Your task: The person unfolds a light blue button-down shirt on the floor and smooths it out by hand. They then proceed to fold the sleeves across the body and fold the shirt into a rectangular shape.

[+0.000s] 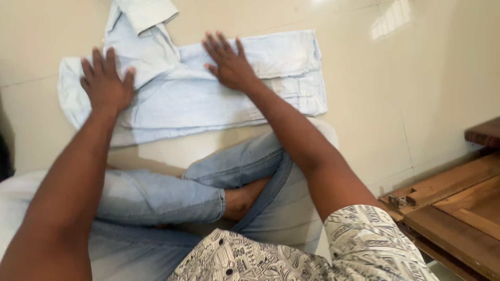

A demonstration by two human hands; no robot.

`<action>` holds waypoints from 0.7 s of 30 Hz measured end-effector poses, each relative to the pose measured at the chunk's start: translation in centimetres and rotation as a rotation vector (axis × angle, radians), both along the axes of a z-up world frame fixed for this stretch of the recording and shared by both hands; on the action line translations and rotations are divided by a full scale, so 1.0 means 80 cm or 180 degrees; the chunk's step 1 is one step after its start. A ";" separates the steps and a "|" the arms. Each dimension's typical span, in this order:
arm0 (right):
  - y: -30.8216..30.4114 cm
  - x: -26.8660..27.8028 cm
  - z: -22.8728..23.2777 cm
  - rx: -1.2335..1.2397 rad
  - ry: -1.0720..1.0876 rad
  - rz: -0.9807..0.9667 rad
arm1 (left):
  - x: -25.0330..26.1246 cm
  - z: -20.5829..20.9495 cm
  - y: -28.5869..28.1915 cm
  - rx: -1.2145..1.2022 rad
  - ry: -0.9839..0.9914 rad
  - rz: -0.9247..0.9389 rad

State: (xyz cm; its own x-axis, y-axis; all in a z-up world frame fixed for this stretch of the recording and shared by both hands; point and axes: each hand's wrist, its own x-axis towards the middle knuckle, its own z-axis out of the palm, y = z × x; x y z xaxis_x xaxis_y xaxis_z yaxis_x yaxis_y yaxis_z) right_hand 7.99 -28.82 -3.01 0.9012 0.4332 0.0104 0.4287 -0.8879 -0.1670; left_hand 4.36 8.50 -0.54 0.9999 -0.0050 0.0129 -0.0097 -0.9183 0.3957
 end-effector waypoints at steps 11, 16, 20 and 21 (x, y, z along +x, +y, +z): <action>-0.250 0.009 -0.003 -0.0047 0.0028 -0.1343 | -0.014 0.030 -0.034 0.0196 0.0530 -0.0002; -0.252 0.018 -0.002 -0.0168 -0.0039 -0.1529 | -0.009 0.016 -0.029 0.0281 0.0542 0.0031; -0.229 0.013 0.009 -0.0254 -0.0352 -0.1448 | 0.002 -0.013 -0.010 0.0230 0.0654 0.0121; -0.220 0.011 0.017 -0.0172 -0.0504 -0.1361 | 0.014 -0.020 0.003 0.0165 0.0643 0.0138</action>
State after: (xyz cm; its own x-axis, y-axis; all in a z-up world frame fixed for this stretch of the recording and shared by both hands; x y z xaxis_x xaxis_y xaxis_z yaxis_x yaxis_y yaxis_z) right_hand 8.83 -46.40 -1.63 0.9883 0.0265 0.1501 0.0385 -0.9962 -0.0776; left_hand 5.48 8.72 -2.15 0.9814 0.0427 -0.1869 0.1051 -0.9353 0.3379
